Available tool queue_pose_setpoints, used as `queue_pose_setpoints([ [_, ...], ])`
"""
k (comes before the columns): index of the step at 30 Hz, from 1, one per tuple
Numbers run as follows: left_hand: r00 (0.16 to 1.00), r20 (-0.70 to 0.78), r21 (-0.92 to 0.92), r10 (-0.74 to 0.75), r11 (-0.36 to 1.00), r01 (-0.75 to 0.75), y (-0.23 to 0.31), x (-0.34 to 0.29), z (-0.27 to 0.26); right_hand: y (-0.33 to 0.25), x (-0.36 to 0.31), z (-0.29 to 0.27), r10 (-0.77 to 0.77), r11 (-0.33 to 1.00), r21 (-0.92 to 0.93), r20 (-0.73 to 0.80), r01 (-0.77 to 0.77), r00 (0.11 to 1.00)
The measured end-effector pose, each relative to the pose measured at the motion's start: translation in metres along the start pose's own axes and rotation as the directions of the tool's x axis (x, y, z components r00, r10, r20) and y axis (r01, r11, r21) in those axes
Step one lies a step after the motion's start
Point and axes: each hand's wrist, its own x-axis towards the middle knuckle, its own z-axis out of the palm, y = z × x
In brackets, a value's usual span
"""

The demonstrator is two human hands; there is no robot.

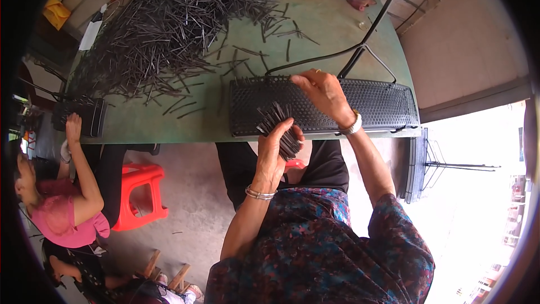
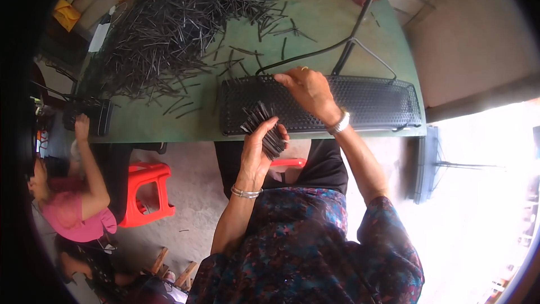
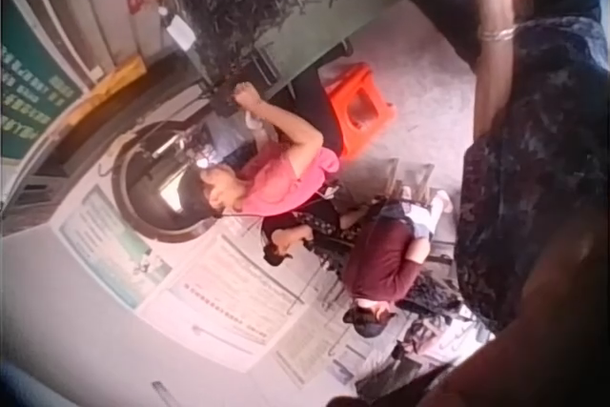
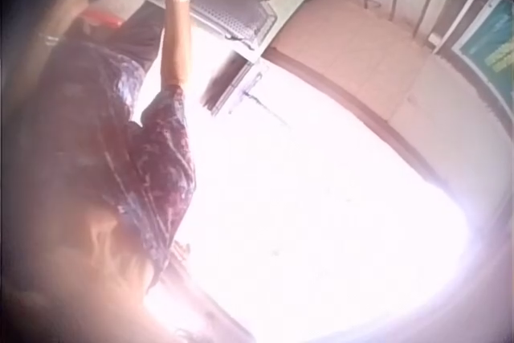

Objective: Assembling a metal component by manually inserting small metal rods into a perforated metal plate.

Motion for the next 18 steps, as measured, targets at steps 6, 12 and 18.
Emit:
queue_pose_setpoints([
  [6, 0.993, -0.072, 0.073, 0.092, 0.994, -0.087, 0.003, -0.001, 0.013, -0.016, -0.024, -0.010, 0.005, 0.895, 0.413, 0.365, -0.167, 0.931],
  [12, 0.994, -0.099, 0.097, 0.045, 0.995, -0.035, 0.002, 0.001, 0.012, -0.012, -0.024, -0.017, 0.144, 0.816, 0.475, 0.385, -0.329, 0.912],
  [18, 0.997, -0.079, -0.039, -0.019, 0.999, 0.016, 0.003, 0.003, 0.009, -0.015, -0.006, -0.010, 0.101, 0.948, 0.318, -0.303, 0.001, 0.948],
])
